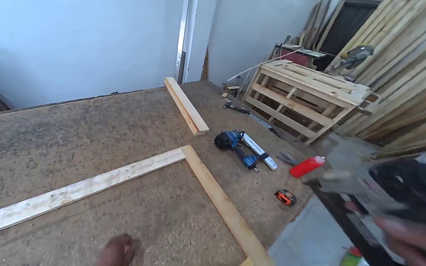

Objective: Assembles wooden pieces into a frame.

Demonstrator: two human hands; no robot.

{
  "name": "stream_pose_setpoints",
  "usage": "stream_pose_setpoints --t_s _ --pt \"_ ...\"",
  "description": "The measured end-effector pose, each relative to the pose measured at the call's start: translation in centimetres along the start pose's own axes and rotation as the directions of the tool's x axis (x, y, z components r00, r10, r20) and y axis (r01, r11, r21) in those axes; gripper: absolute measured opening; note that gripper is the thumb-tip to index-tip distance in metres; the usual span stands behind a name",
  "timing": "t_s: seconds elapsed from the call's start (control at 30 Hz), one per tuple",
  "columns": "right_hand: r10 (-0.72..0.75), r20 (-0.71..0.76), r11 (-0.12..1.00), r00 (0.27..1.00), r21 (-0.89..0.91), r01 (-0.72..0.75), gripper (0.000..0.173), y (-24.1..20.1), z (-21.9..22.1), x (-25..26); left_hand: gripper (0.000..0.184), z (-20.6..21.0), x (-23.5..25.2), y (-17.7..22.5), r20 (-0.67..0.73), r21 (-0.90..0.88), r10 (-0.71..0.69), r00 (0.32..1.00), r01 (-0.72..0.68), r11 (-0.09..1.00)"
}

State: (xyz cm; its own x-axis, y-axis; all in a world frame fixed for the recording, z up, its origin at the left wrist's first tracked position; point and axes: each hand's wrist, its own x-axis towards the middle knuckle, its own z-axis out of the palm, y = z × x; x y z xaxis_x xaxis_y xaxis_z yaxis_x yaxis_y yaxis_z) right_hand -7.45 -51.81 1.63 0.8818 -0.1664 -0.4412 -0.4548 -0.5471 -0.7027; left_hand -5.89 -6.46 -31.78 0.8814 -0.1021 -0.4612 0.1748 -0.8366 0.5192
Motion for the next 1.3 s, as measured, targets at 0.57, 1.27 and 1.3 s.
stream_pose_setpoints --t_s 0.57,1.27,1.3 --pt "0.166 0.598 0.971 0.784 0.040 -0.237 0.047 -1.3 18.5 52.1 0.043 -1.5 39.1 4.7 -0.602 0.228 -0.089 0.794 0.277 0.933" --pt "0.161 0.492 0.982 0.856 0.009 -0.190 0.050 -3.1 24.4 53.7 0.042 -0.4 38.9 4.3 -0.661 0.327 0.035 0.750 0.246 0.912" --pt "0.162 0.494 0.981 0.854 0.015 -0.195 0.050 -3.1 24.4 53.7 0.043 -0.4 38.9 4.3 -0.656 0.325 0.028 0.754 0.249 0.912"
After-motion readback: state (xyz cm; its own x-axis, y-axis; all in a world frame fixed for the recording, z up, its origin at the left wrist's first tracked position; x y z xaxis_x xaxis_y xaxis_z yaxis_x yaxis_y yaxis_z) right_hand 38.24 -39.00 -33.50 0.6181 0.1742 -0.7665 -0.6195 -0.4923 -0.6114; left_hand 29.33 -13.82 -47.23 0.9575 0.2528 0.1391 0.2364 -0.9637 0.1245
